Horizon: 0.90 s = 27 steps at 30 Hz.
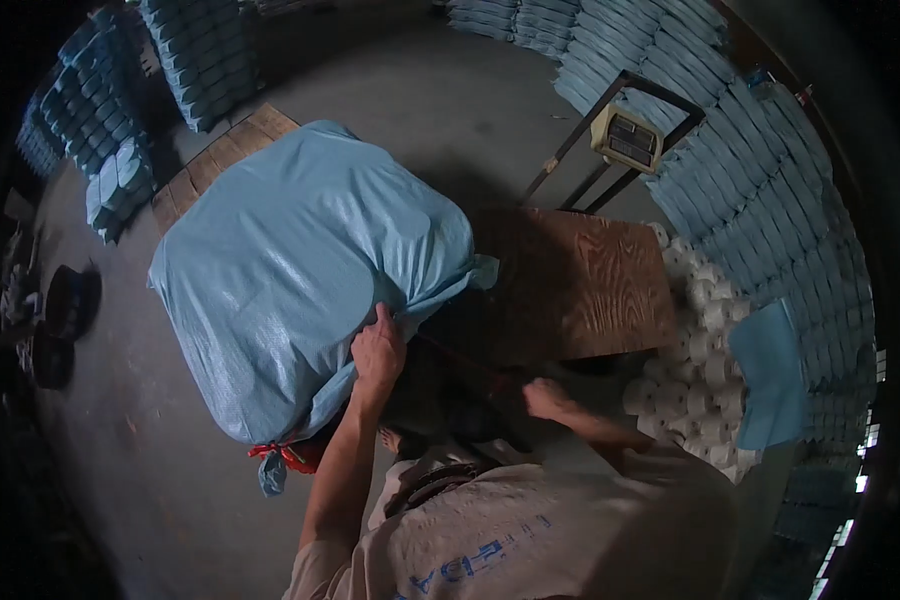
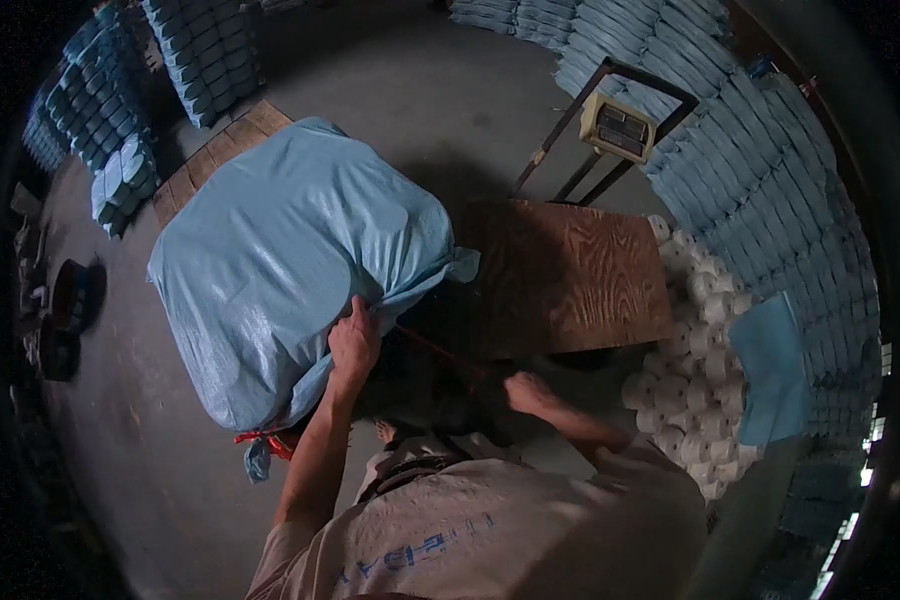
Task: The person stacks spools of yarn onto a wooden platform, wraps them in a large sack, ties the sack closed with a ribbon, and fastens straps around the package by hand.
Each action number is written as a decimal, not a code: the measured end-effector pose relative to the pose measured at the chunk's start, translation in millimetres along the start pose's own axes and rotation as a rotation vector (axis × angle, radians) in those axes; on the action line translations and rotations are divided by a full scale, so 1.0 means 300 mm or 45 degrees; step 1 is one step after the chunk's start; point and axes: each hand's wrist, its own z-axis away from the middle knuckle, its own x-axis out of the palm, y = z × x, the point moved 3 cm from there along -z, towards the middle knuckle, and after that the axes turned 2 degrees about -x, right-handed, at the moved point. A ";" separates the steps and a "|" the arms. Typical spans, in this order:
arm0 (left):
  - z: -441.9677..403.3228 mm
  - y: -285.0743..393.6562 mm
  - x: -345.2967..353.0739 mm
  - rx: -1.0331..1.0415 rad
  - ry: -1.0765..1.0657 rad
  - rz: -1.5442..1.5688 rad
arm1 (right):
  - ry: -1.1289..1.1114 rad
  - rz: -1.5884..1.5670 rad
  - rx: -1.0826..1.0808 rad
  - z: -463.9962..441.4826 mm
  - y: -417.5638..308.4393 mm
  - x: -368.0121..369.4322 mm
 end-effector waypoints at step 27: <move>-0.075 0.147 0.038 -0.423 0.015 -0.227 | 0.136 -0.822 -0.712 -0.634 0.017 -0.485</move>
